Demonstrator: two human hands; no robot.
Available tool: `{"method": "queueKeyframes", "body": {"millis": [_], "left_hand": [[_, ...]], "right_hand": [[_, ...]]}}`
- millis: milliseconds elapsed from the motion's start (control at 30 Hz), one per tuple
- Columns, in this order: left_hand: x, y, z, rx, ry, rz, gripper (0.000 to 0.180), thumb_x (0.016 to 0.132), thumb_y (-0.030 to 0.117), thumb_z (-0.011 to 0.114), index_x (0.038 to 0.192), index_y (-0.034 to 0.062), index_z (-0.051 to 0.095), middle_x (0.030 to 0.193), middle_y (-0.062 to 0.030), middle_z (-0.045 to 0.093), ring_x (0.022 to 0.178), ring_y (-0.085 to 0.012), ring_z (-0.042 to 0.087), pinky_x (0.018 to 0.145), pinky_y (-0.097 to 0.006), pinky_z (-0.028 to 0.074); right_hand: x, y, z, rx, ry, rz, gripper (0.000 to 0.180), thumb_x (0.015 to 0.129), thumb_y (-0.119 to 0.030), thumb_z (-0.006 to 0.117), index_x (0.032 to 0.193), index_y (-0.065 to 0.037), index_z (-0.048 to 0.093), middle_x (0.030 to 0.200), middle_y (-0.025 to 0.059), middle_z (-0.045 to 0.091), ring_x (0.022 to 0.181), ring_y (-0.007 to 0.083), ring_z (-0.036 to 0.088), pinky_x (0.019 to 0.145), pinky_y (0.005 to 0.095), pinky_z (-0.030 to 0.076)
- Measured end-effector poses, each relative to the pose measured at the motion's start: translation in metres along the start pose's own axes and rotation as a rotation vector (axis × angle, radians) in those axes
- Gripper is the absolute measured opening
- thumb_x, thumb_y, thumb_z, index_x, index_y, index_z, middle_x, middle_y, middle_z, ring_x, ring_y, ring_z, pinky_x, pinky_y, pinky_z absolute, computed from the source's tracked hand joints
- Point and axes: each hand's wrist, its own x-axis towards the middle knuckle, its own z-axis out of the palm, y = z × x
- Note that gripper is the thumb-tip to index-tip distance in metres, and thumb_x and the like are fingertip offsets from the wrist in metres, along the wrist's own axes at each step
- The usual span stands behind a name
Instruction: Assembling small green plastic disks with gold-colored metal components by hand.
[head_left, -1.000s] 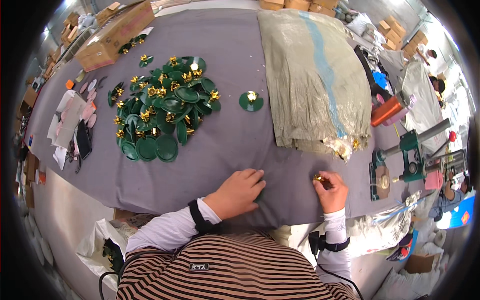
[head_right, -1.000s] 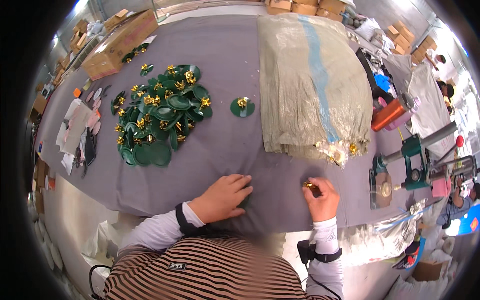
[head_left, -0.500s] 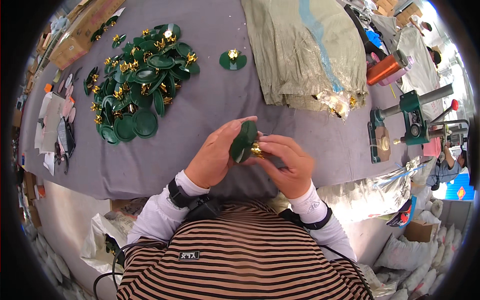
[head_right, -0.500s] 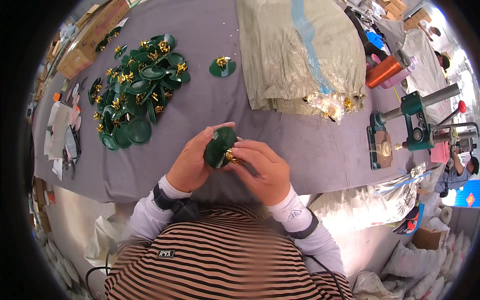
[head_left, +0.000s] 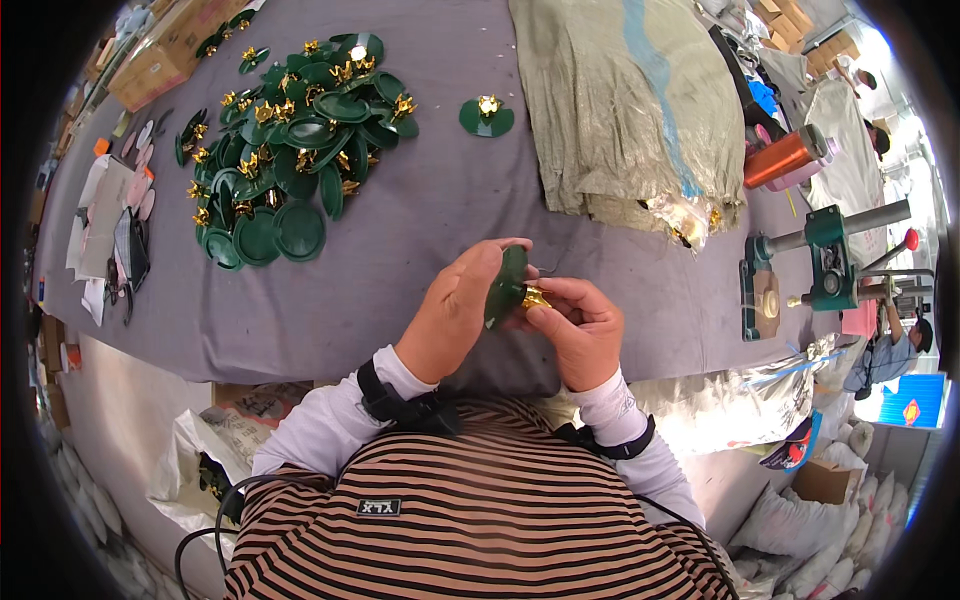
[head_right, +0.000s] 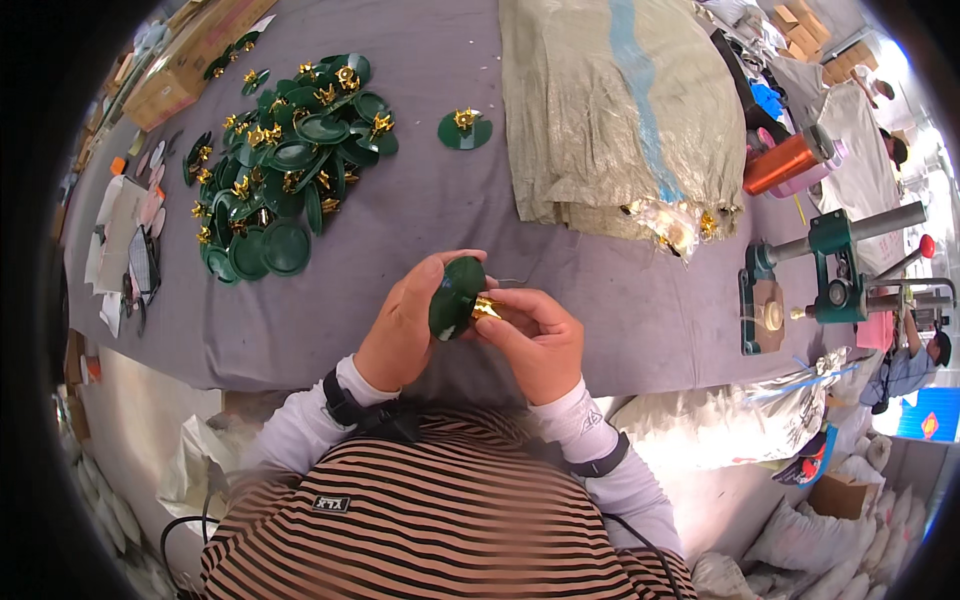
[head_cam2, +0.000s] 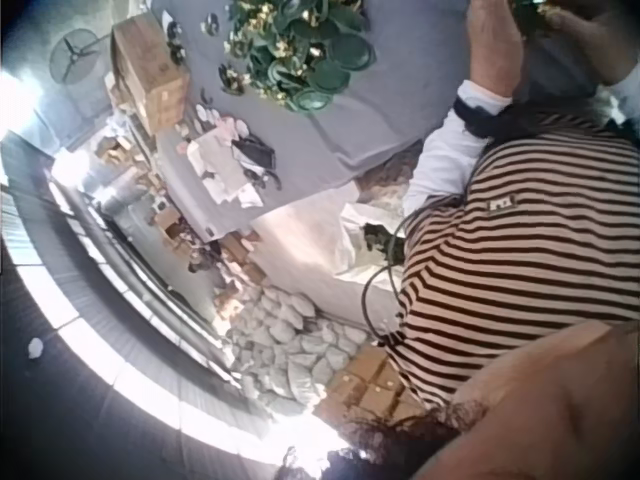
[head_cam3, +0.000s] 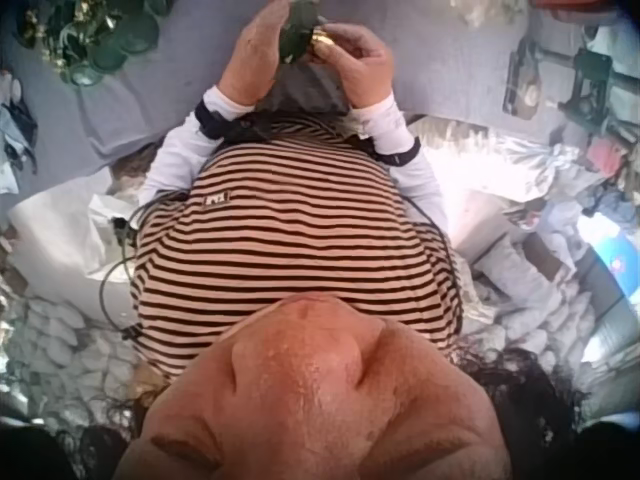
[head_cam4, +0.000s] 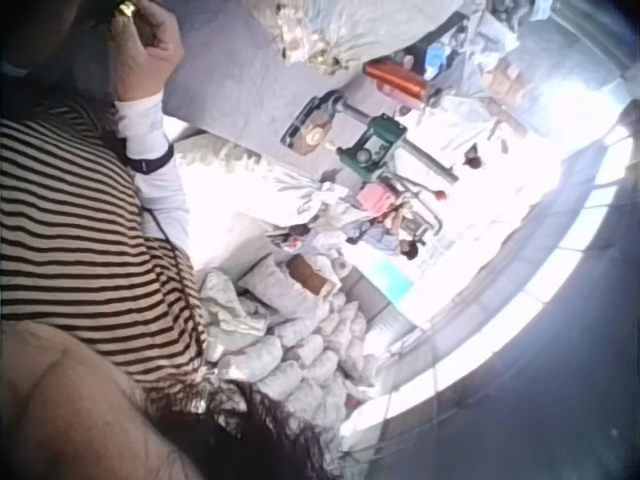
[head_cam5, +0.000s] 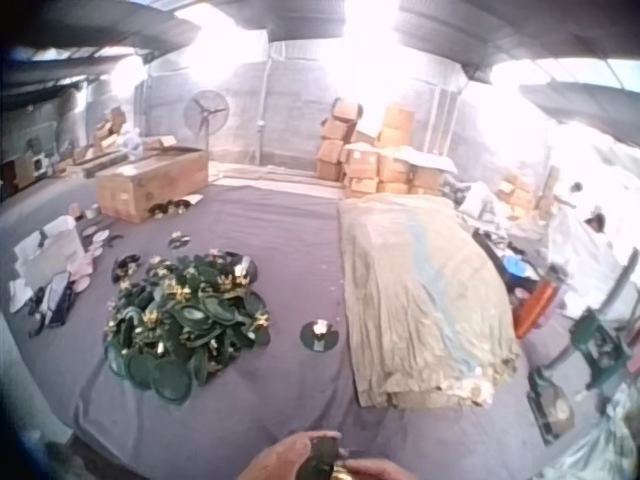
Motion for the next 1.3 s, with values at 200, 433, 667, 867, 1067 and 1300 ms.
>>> {"method": "queueKeyframes", "body": {"millis": [200, 433, 667, 867, 1067, 1300], "left_hand": [[0.002, -0.006, -0.004, -0.240, 0.026, -0.121, 0.050, 0.105, 0.040, 0.031, 0.127, 0.0005, 0.052, 0.106, -0.0088, 0.063, 0.092, -0.0140, 0.061, 0.076, -0.028, 0.053], [-0.003, -0.012, 0.003, -0.007, 0.067, -0.028, 0.042, 0.103, 0.032, 0.041, 0.126, 0.0003, 0.054, 0.104, -0.0054, 0.062, 0.090, -0.0119, 0.059, 0.078, -0.025, 0.049], [-0.005, -0.012, -0.032, 0.595, 0.095, 0.277, 0.040, 0.095, 0.029, 0.053, 0.127, 0.0044, 0.055, 0.115, -0.0145, 0.061, 0.100, -0.0267, 0.061, 0.087, -0.033, 0.048], [-0.005, 0.067, -0.114, 1.144, 0.462, 0.660, 0.044, 0.091, 0.025, 0.061, 0.130, 0.0061, 0.055, 0.129, -0.0181, 0.056, 0.119, -0.0344, 0.054, 0.099, -0.039, 0.045], [0.027, 0.125, -0.227, 1.319, 0.806, 0.708, 0.049, 0.092, 0.031, 0.058, 0.136, 0.0117, 0.050, 0.141, -0.0215, 0.045, 0.128, -0.0405, 0.044, 0.108, -0.044, 0.036], [-0.051, 0.096, -0.330, 0.987, 1.191, 0.511, 0.041, 0.093, 0.028, 0.056, 0.126, 0.0029, 0.059, 0.126, -0.0184, 0.060, 0.120, -0.0328, 0.055, 0.103, -0.038, 0.041]], "right_hand": [[0.008, -0.006, 0.002, -0.048, -0.036, 0.081, 0.025, 0.084, 0.007, 0.066, 0.108, 0.006, 0.062, 0.107, 0.0156, 0.067, 0.096, 0.0238, 0.067, 0.081, 0.0366, 0.060], [0.004, 0.002, 0.002, -0.740, -0.082, -0.525, 0.024, 0.082, 0.002, 0.071, 0.105, 0.002, 0.065, 0.103, 0.0106, 0.069, 0.090, 0.0169, 0.068, 0.075, 0.0298, 0.057], [0.015, 0.022, 0.008, -0.269, -0.079, 0.125, 0.030, 0.081, 0.002, 0.071, 0.110, 0.001, 0.064, 0.111, 0.0098, 0.066, 0.091, 0.0143, 0.066, 0.082, 0.0263, 0.053], [0.108, 0.004, 0.021, -0.918, -0.278, -0.459, 0.040, 0.084, -0.012, 0.068, 0.122, -0.003, 0.059, 0.122, 0.0140, 0.060, 0.114, 0.0279, 0.058, 0.097, 0.0350, 0.046], [0.233, 0.032, 0.010, -1.559, -0.073, -0.728, 0.042, 0.082, -0.006, 0.064, 0.123, -0.004, 0.056, 0.131, 0.0176, 0.053, 0.118, 0.0364, 0.052, 0.100, 0.0419, 0.042], [0.241, 0.038, 0.038, -1.553, -0.128, -0.481, 0.040, 0.078, -0.001, 0.067, 0.116, -0.008, 0.058, 0.114, 0.0140, 0.062, 0.108, 0.0300, 0.058, 0.090, 0.0374, 0.047]]}}
